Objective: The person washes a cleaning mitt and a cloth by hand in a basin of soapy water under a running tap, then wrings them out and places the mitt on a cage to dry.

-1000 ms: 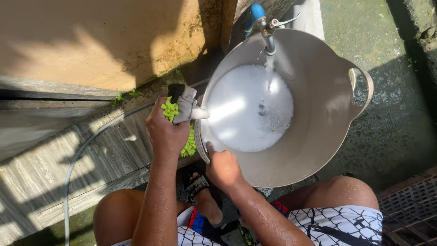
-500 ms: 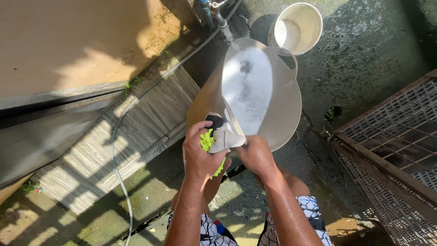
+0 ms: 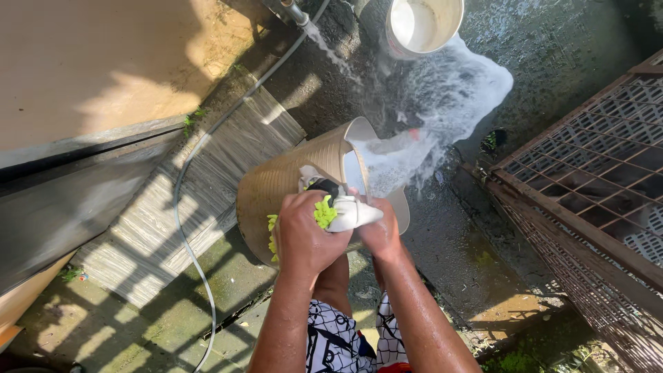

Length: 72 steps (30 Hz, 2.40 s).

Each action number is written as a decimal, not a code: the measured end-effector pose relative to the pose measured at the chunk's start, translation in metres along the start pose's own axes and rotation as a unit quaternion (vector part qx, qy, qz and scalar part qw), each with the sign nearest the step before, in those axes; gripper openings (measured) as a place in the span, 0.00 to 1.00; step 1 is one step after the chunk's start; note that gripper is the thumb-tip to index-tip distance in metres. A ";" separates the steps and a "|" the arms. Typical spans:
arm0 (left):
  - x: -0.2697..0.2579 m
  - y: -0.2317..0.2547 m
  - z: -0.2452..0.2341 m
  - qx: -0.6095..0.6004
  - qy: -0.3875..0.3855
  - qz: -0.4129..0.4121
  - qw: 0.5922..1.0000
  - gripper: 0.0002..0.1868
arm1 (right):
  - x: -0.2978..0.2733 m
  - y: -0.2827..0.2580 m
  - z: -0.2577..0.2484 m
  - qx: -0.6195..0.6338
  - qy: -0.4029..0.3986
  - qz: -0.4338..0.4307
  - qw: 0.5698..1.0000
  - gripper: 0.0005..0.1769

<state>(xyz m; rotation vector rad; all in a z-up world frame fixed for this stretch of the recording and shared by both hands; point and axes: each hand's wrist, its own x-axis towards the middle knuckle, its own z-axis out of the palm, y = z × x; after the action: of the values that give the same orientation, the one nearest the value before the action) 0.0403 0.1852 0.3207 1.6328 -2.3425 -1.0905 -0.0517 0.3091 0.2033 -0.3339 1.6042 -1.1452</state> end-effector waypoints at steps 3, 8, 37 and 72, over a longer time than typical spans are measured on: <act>-0.001 0.027 -0.005 0.055 -0.042 -0.009 0.998 0.25 | -0.013 0.027 -0.012 0.176 -0.076 -0.120 0.974 0.20; -0.003 0.066 -0.015 0.079 -0.105 0.002 0.991 0.27 | -0.007 0.065 -0.025 0.296 -0.013 0.056 0.953 0.17; -0.042 0.222 0.022 0.118 -0.185 0.110 0.969 0.18 | -0.059 0.066 -0.142 0.454 0.051 0.055 0.888 0.12; 0.042 -0.042 -0.031 -0.037 0.118 -0.092 0.988 0.24 | 0.108 -0.025 0.062 -0.400 -0.057 -0.080 0.911 0.21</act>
<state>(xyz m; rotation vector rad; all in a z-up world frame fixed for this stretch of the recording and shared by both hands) 0.0695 0.1264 0.3056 1.8667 -2.0147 -0.9407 -0.0471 0.1891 0.1626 -1.0608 1.9051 -0.5080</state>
